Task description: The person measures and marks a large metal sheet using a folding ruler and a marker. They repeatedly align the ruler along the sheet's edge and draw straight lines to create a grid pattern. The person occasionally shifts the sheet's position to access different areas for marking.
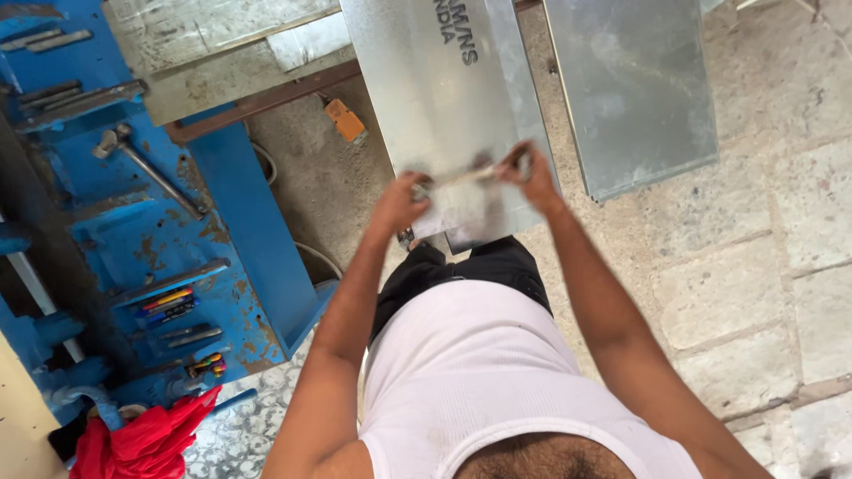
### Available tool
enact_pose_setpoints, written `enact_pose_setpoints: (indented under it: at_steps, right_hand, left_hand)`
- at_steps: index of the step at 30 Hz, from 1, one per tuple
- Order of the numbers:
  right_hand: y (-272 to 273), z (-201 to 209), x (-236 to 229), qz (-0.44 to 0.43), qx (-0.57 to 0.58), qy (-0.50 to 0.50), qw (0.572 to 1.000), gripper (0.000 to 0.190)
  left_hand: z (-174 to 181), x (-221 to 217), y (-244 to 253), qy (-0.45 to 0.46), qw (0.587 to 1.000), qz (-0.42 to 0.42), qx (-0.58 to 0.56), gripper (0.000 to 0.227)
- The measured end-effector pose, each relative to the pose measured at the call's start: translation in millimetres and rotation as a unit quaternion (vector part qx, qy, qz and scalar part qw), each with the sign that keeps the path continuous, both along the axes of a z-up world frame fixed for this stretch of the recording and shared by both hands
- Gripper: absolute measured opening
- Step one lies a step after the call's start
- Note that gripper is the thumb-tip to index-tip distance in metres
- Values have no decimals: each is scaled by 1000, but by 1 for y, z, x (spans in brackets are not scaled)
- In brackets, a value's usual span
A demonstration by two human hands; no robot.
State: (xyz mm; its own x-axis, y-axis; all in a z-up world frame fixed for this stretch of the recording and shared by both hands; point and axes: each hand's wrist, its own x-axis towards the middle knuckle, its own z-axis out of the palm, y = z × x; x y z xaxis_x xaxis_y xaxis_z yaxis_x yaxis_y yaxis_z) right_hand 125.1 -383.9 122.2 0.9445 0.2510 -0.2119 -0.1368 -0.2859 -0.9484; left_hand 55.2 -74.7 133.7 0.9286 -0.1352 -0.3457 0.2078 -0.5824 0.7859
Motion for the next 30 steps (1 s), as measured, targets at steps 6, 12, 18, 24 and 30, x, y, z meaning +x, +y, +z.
enact_pose_setpoints:
  at_steps: [6,12,18,24,30]
  right_hand:
    - [-62,-17,43,-131,48,-102,985,33]
    - [-45,-60,19,-224,-99,-138,960,31]
    - [-22,-83,-52,-192,-62,-114,973,27]
    - [-20,-72,-68,-168,-95,-80,978,24]
    - [-10,-78,-47,-135,-99,-142,976,19]
  left_hand:
    - [-17,18,79,-33,979,94,178,22]
    - [-32,35,72,-76,955,147,245,21]
    - [-58,53,59,-96,947,158,263,18]
    - [-61,60,77,-103,944,174,260,16]
    - [-66,60,99,-95,944,177,262,15]
